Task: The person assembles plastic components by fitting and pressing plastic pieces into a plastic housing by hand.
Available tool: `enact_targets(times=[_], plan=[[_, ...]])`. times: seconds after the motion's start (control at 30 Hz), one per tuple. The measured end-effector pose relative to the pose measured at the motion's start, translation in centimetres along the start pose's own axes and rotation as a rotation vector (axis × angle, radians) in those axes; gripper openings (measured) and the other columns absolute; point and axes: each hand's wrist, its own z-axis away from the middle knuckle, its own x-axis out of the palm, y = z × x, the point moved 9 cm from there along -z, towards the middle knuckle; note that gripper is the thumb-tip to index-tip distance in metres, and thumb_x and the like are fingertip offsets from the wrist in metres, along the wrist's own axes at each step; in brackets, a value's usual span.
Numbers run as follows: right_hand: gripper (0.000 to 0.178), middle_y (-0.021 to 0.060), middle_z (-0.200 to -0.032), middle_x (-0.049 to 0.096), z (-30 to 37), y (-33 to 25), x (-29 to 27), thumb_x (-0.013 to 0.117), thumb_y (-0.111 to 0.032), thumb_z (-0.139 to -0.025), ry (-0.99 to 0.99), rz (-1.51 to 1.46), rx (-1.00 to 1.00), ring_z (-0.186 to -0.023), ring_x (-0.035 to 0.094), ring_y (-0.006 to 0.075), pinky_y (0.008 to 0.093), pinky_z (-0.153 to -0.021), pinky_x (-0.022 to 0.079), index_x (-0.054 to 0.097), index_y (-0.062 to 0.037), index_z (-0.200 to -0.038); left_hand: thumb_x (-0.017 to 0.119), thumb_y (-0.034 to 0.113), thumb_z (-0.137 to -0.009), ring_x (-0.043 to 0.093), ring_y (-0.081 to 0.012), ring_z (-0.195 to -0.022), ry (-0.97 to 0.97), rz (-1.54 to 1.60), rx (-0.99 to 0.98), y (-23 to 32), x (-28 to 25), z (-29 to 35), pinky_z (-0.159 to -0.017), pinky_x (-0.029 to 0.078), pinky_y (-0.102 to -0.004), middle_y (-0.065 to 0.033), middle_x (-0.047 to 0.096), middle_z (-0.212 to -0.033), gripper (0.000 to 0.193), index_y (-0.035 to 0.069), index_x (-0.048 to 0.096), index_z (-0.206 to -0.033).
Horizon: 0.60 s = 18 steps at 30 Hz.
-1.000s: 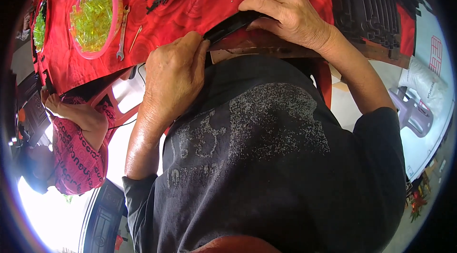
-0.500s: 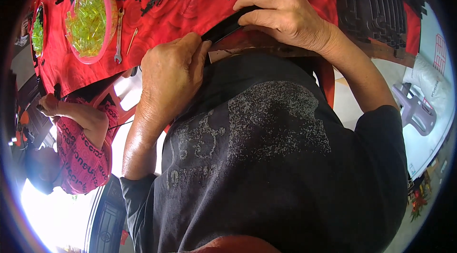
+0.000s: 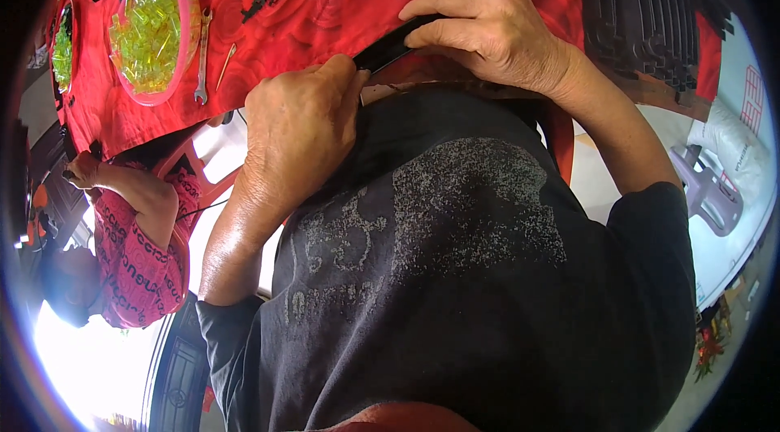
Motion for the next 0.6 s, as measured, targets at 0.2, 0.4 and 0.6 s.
enact_targets(times=[0.2, 0.4, 0.6], plan=[[0.015, 0.0071, -0.104, 0.074, -0.3, -0.1, 0.1, 0.075, -0.006, -0.074, -0.031, -0.003, 0.027, -0.094, 0.072, 0.0251, 0.0359, -0.077, 0.06, 0.076, -0.0058, -0.088, 0.064, 0.021, -0.093, 0.067, -0.034, -0.059, 0.012, -0.01, 0.015, -0.2, -0.5, 0.0, -0.051, 0.052, -0.0452, -0.0125, 0.065, -0.066, 0.019, 0.006, 0.061, -0.082], [0.015, 0.0076, -0.103, 0.074, -0.6, -0.1, 0.2, 0.075, -0.003, -0.074, -0.051, -0.02, 0.043, -0.093, 0.072, 0.0253, 0.0353, -0.076, 0.06, 0.076, -0.0052, -0.089, 0.064, 0.024, -0.096, 0.063, -0.0384, -0.058, 0.077, 0.064, 0.004, -0.7, -1.0, 0.4, -0.051, 0.046, -0.0498, -0.0153, 0.057, -0.058, 0.027, 0.007, 0.055, -0.078], [0.013, 0.0077, -0.103, 0.074, -0.9, -0.3, 0.3, 0.077, -0.003, -0.076, -0.072, -0.005, 0.056, -0.093, 0.071, 0.0248, 0.0348, -0.074, 0.06, 0.076, -0.0048, -0.089, 0.064, 0.025, -0.096, 0.064, -0.0381, -0.06, 0.037, 0.024, 0.003, -0.9, -0.1, 0.4, -0.052, 0.048, -0.0498, -0.0141, 0.061, -0.064, 0.026, 0.007, 0.055, -0.079]])
